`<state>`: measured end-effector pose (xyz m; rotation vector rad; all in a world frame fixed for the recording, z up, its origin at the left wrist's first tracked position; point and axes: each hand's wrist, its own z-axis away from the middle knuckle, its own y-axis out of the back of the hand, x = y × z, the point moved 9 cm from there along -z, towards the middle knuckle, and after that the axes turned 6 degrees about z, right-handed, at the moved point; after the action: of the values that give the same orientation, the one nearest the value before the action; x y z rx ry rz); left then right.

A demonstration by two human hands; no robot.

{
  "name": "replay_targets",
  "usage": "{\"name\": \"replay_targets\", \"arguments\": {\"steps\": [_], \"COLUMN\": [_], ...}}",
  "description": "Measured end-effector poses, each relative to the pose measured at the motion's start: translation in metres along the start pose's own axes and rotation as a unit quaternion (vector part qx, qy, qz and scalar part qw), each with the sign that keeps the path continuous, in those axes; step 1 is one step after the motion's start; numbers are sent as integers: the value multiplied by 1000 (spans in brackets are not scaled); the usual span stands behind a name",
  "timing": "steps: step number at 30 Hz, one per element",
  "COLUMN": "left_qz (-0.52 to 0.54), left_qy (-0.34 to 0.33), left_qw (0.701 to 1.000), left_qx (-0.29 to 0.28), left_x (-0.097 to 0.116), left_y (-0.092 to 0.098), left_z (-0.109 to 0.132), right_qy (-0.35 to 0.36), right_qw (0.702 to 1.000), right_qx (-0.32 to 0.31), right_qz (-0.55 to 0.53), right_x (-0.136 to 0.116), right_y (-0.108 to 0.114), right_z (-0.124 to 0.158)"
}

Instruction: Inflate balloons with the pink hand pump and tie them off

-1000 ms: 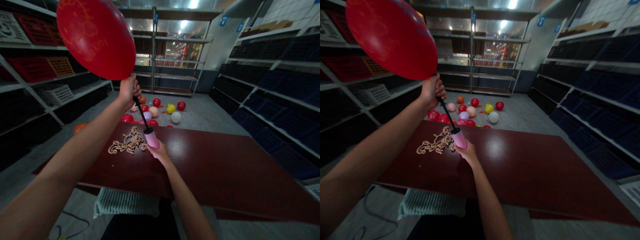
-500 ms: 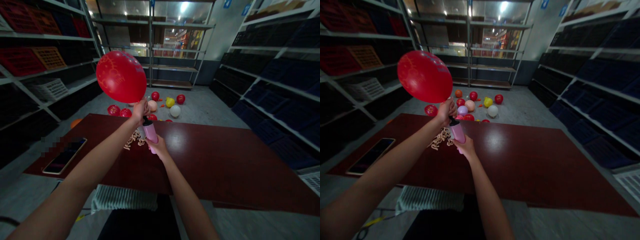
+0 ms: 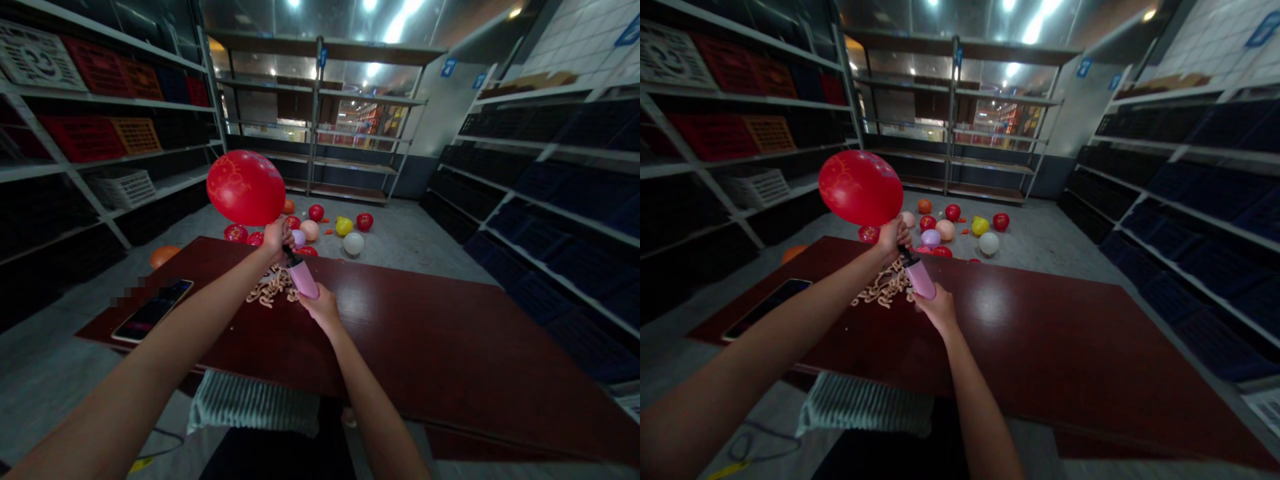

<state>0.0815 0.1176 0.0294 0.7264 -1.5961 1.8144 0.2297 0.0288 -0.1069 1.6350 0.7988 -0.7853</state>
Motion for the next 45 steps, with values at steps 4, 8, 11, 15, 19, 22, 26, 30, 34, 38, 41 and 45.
{"name": "replay_targets", "arguments": {"steps": [4, 8, 11, 15, 19, 22, 26, 30, 34, 38, 41, 45], "left_qz": [14, 23, 20, 4, -9, -18, -33, -45, -25, -5, 11, 20], "left_qy": [-23, -42, -60, -84, -112, -137, -119, -50, -29, -29, -24, -27], "left_qw": [1000, 999, 998, 996, 991, 987, 990, 997, 999, 999, 1000, 999], "left_qx": [11, 15, 13, -23, -74, -84, -71, -27, -10, -17, 8, 41], "left_x": [22, 58, 91, 122, 119, 103, 58, -3, -26, -21, -14, -5], "left_y": [1, -2, -9, -34, -71, -89, -88, -64, -46, -34, -17, 8], "left_z": [-1, -3, -6, -8, -1, 4, 4, 8, 13, 13, 13, 13], "right_qy": [13, 30, 41, 45, 50, 40, 0, -41, -30, -5, 13, 31], "right_qw": [1000, 999, 998, 999, 998, 998, 998, 996, 997, 999, 1000, 998], "right_qx": [7, 10, 12, 9, 16, 19, 4, 5, 8, 8, 11, 5], "right_qz": [28, 36, 36, 23, -17, -37, -63, -77, -71, -33, 9, 63], "right_x": [-5, -9, -12, -11, -6, -1, 6, 14, 13, 9, 3, -9], "right_y": [4, 7, 7, 4, 7, 10, 7, 3, 4, 6, 8, 8], "right_z": [3, 4, 5, 4, 3, 2, 0, -2, -1, -1, -1, 2]}}
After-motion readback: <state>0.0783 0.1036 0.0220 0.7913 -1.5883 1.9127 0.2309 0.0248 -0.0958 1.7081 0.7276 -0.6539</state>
